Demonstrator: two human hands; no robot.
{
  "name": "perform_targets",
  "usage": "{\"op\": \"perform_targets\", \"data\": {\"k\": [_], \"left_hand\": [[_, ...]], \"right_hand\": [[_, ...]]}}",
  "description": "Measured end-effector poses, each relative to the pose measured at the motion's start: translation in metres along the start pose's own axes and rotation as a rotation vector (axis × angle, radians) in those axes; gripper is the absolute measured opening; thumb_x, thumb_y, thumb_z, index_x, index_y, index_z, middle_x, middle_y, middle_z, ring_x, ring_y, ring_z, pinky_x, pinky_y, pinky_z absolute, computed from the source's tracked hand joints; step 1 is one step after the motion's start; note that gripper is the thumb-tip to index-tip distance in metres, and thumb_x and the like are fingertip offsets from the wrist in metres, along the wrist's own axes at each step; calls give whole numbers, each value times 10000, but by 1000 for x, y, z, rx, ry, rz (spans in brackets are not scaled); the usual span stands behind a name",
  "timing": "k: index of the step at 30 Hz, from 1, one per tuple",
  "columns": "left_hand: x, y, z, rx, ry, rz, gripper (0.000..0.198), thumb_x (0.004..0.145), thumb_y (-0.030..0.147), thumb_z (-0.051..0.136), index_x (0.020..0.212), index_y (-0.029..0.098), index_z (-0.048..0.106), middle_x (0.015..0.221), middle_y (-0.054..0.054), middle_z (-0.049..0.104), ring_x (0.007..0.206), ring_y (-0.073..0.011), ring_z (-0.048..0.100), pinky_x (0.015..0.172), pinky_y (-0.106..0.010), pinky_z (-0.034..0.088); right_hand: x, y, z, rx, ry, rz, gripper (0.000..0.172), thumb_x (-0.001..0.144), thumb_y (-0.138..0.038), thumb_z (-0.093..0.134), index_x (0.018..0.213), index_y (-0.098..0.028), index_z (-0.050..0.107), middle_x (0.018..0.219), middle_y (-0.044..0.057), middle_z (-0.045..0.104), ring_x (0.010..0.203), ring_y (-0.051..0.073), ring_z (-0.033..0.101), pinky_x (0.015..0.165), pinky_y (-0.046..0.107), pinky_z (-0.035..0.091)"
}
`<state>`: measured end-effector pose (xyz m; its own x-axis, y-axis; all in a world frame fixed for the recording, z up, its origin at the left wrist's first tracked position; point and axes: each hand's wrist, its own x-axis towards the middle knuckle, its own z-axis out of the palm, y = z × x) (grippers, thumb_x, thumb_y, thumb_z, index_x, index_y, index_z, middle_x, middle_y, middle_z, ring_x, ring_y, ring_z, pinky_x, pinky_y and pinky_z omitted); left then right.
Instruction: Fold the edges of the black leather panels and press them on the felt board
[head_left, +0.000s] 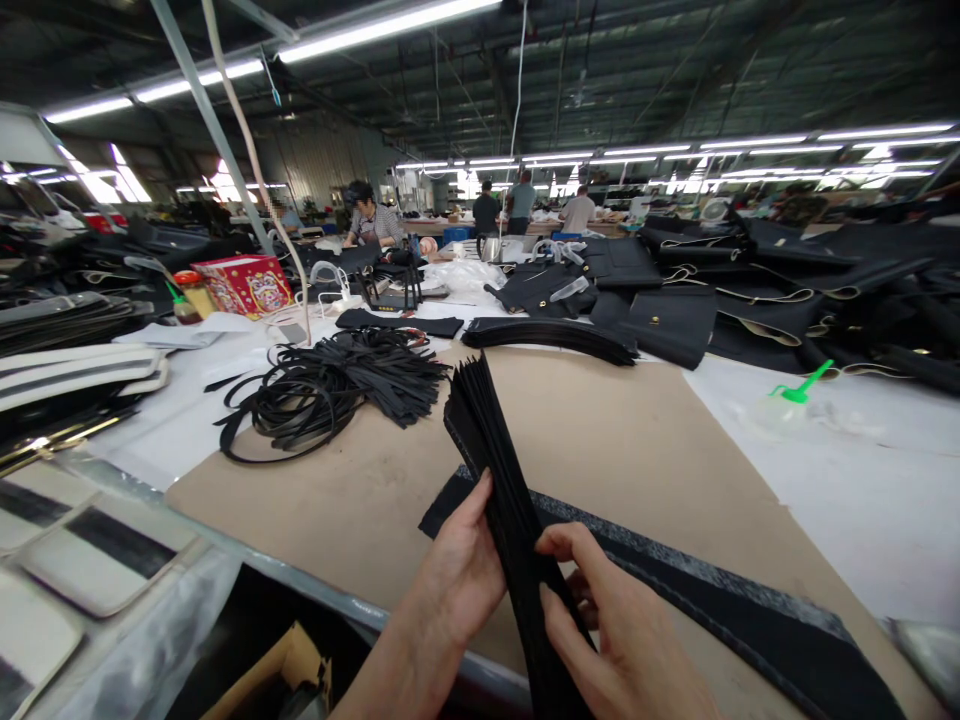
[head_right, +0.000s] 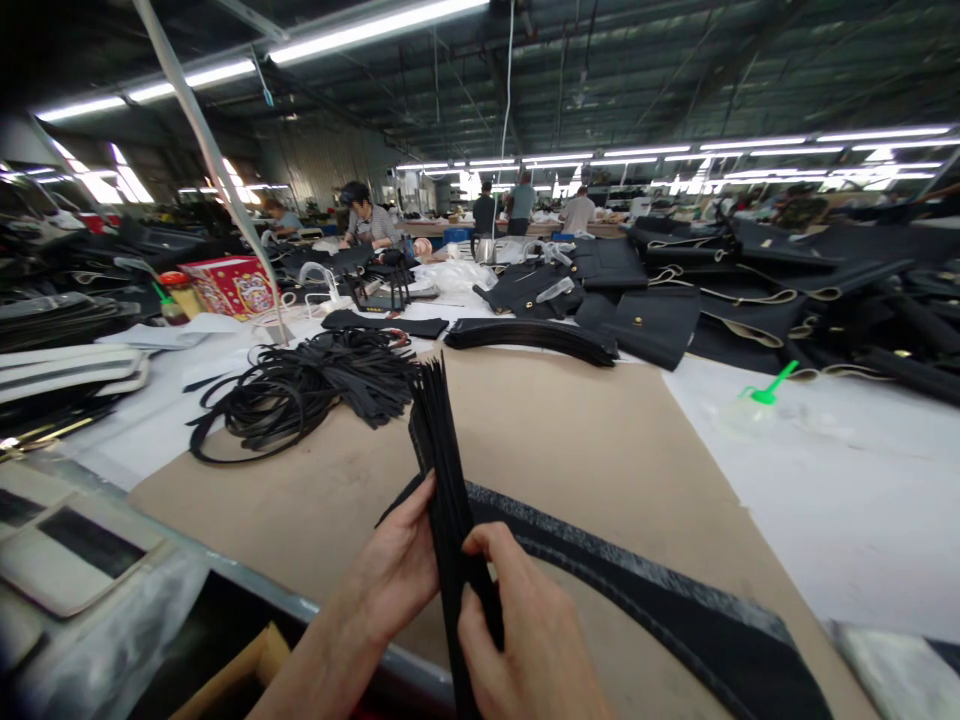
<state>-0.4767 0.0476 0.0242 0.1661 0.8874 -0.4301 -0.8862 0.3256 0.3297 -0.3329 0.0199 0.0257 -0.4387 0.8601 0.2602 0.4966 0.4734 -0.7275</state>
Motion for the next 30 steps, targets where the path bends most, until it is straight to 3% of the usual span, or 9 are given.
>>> {"op": "perform_targets", "data": {"k": [13, 18, 24, 28, 30], "left_hand": [[0, 0, 1, -48, -31, -23, 331, 977, 296, 446, 834, 73, 645, 721, -47, 648, 636, -133, 617, 649, -239, 505], [1, 0, 0, -44, -52, -28, 360, 985, 315, 420, 831, 80, 646, 721, -50, 653, 641, -140, 623, 666, -252, 518], [2, 3, -8, -87, -138, -30, 423, 959, 448, 444, 937, 80, 652, 813, -77, 671, 721, -167, 640, 735, -286, 528], [1, 3, -14, -39, -220, -15, 508, 867, 521, 586, 1058, 53, 639, 847, -97, 678, 791, -214, 647, 762, -324, 536], [1, 1, -15, -18, -210, 21, 451, 811, 449, 692, 1057, 74, 644, 859, -89, 680, 809, -219, 648, 767, -324, 539]], "right_hand": [[0, -1, -2, 115, -6, 90, 83, 941, -287, 409, 986, -249, 467, 751, -44, 578, 630, 132, 573, 521, 220, 398], [2, -1, -2, 75, 21, 47, 123, 929, -253, 416, 1045, -258, 458, 854, -32, 609, 666, 125, 597, 560, 217, 428], [-1, -7, 1, -51, 94, -61, 255, 896, -213, 396, 1141, -270, 433, 1065, 9, 626, 908, 170, 647, 640, 237, 481], [-3, -10, 9, -59, 115, 77, 389, 877, -269, 434, 1255, -259, 344, 1062, 19, 653, 794, 207, 680, 613, 283, 498], [-2, -9, 11, -75, 93, 151, 366, 870, -274, 423, 1233, -248, 379, 1025, 29, 665, 797, 236, 680, 636, 313, 499]]}}
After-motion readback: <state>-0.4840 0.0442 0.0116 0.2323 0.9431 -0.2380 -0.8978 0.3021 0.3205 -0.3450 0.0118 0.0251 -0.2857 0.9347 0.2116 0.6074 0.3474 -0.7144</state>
